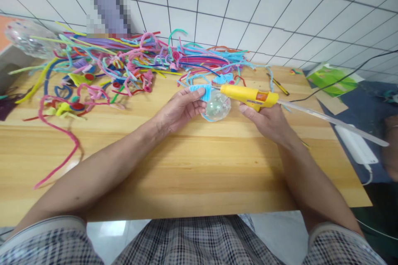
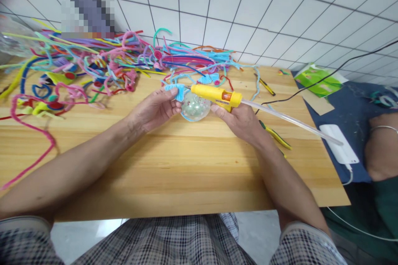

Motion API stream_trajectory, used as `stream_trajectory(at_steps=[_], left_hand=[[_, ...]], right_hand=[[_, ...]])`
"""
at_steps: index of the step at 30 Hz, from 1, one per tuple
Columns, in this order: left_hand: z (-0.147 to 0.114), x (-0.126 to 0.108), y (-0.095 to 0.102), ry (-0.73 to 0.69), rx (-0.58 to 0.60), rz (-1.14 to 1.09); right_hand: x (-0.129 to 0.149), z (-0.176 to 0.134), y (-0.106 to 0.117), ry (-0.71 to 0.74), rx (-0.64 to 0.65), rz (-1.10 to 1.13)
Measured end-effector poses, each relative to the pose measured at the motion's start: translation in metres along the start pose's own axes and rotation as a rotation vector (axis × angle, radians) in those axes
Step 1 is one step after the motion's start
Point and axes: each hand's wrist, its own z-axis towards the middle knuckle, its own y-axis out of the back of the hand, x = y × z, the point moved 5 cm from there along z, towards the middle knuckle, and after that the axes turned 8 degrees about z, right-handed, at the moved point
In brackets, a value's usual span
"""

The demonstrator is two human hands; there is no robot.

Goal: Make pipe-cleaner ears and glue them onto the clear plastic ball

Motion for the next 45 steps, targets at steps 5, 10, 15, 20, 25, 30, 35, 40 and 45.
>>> stream_trajectory(at_steps=[5, 10, 15, 20, 25, 30, 35, 40, 45], left_hand=[[-0.0002, 0.0002, -0.0005, 0.004, -0.005, 0.017], [-0.0001, 0.0005, -0.0004, -0.005, -0.003, 0.008], [-0.0003, 0.0, -0.0002, 0.003, -0.02, 0.01], [-0.001, -0.0008, -0.0012, 0.009, -0.02, 0.014], [-0.0003, 0.0004, -0.0003, 0.008, -0.008, 0.017], [0.0, 0.0007, -0.0003, 0.003, -0.001, 0.001], [-0.0009, 0.0001, -0.0015, 0.011, -0.012, 0.011], [-0.0006, -0.0003, -0.0017, -0.003, 0.001, -0.003], [-0.0002, 0.0003, -0.0006, -0.001, -0.014, 0.008]], right_hand=[[0.0032, 0.0003, 0.001, -0.008, -0.015, -0.015], [0.0046, 0.0008, 0.0008, -0.008, -0.014, -0.031], [0.004, 0.0002, 0.0001, -0.004, -0.007, -0.039], [0.0031, 0.0003, 0.0002, 0.0, -0.005, -0.046], [0.0035, 0.0016, -0.0001, 0.002, -0.009, -0.039], [0.0043, 0.0016, -0.0004, -0.013, -0.007, -0.035], [0.0038, 0.0013, -0.0002, -0.006, -0.005, -0.031], [0.0007, 0.0003, 0.0004, -0.005, -0.013, -0.042], [-0.0004, 0.0001, -0.0009, 0.003, -0.015, -0.037]])
